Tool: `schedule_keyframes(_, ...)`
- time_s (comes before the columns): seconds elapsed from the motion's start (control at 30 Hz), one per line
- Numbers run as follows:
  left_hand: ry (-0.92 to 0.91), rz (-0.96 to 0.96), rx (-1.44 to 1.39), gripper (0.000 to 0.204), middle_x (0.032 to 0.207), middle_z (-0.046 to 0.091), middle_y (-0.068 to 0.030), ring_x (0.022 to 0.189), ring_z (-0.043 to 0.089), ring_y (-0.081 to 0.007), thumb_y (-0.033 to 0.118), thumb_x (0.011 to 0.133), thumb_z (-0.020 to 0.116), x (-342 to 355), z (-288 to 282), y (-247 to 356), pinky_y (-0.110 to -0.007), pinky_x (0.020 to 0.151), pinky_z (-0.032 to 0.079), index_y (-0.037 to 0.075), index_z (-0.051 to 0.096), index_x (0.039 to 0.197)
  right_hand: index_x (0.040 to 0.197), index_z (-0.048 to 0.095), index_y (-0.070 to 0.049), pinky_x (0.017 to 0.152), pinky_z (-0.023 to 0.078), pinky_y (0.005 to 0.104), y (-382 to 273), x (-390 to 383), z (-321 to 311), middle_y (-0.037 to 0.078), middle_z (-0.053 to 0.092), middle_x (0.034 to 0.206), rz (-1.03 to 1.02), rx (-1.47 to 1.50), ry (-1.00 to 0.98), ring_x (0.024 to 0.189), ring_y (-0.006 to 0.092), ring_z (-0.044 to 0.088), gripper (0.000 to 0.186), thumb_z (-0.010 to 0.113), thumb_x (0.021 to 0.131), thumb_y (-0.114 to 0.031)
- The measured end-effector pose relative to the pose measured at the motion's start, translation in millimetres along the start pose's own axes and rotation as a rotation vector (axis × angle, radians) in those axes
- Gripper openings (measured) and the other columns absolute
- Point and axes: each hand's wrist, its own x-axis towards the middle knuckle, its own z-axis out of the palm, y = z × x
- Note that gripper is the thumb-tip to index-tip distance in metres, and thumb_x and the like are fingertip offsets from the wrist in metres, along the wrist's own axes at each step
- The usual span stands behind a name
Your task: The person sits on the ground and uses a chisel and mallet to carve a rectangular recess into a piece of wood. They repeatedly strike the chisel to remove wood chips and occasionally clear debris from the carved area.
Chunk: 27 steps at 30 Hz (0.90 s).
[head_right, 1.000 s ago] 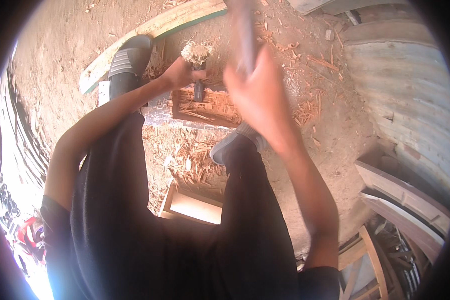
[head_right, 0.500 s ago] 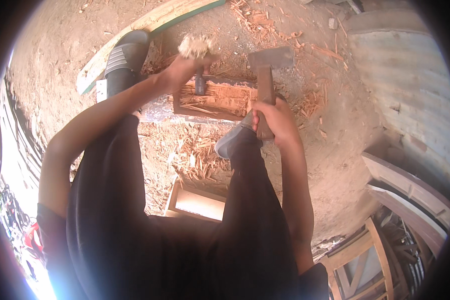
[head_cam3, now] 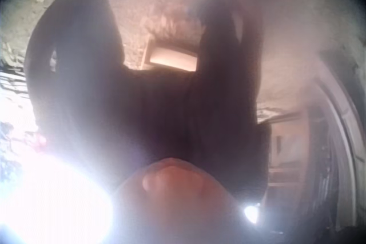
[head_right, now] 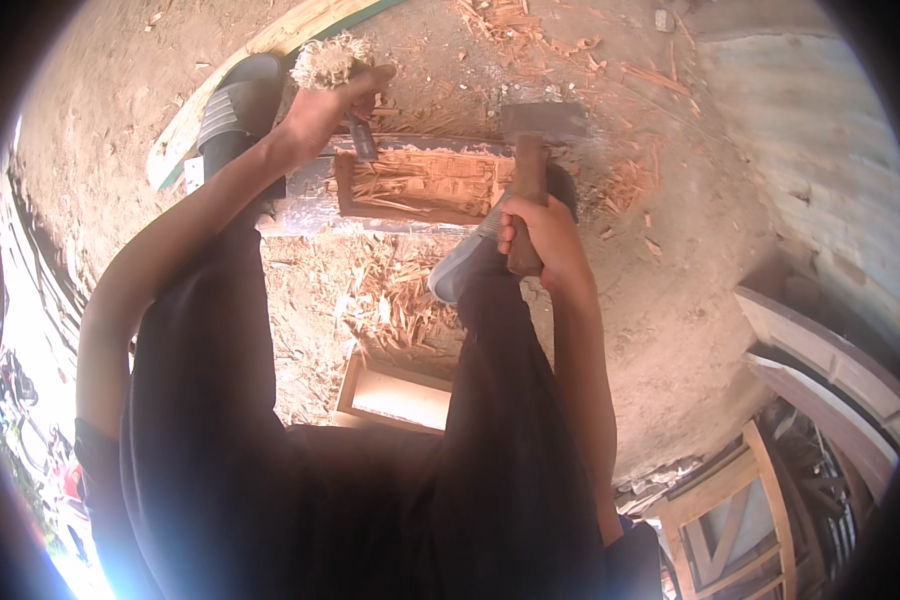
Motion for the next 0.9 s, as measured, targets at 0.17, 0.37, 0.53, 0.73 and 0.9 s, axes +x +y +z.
schedule_keyframes(0.17, 0.068, 0.306, -0.036, 0.091, 0.118, 0.057, -0.0217, 0.114, 0.052, -0.0264, 0.059, 0.071, 0.073, -5.5, 17.0, -7.9, -0.038, 0.103, 0.038, -0.014, 0.045, 0.119, 0.081, 0.05, -0.004, 0.049, 0.043, 0.0268, 1.3, 0.0, 4.1, 0.002, 0.049, 0.066, 0.0, 0.008, 0.013, 0.052, 0.0099, 0.048, 0.012, 0.059, 0.083, -0.011)
schedule_keyframes(0.37, 0.106, -0.004, 0.022, 0.086, 0.131, 0.048, -0.0177, 0.121, 0.047, -0.0249, 0.052, 0.079, 0.069, -8.1, 19.1, -5.9, -0.038, 0.107, 0.036, -0.004, 0.035, 0.134, 0.082, 0.05, -0.004, 0.049, 0.043, 0.0266, 1.4, -5.5, 5.9, 0.003, 0.05, 0.066, -0.005, -0.005, -0.007, 0.053, 0.0098, 0.048, 0.012, 0.059, 0.084, -0.011)
schedule_keyframes(0.53, -0.013, 0.249, 0.008, 0.081, 0.129, 0.05, -0.0164, 0.118, 0.05, -0.0249, 0.044, 0.08, 0.071, -12.0, 20.4, -5.2, -0.036, 0.107, 0.036, -0.004, 0.034, 0.133, 0.084, 0.05, -0.002, 0.047, 0.043, 0.0262, -2.4, -19.3, 16.7, 0.003, 0.051, 0.068, 0.014, -0.073, -0.006, 0.052, 0.0092, 0.049, 0.013, 0.059, 0.084, -0.011)
schedule_keyframes(0.73, -0.004, 0.333, 0.056, 0.073, 0.125, 0.052, -0.0152, 0.119, 0.049, -0.0262, 0.039, 0.08, 0.072, 0.7, 27.4, -3.7, -0.037, 0.107, 0.037, -0.001, 0.038, 0.13, 0.092, 0.052, -0.002, 0.041, 0.041, 0.0243, -53.8, -66.7, 38.1, 0.002, 0.051, 0.066, -0.13, -0.202, 0.056, 0.048, 0.0087, 0.049, 0.016, 0.062, 0.083, -0.011)
schedule_keyframes(0.9, 0.054, 0.32, 0.079, 0.077, 0.13, 0.049, -0.0178, 0.122, 0.047, -0.0279, 0.052, 0.08, 0.066, -4.0, 27.9, -9.6, -0.038, 0.106, 0.036, 0.002, 0.042, 0.132, 0.1, 0.054, -0.001, 0.04, 0.042, 0.0233, -128.9, -112.2, 78.9, 0.002, 0.052, 0.065, -0.568, -0.151, 0.098, 0.046, 0.0077, 0.049, 0.026, 0.063, 0.089, -0.022)
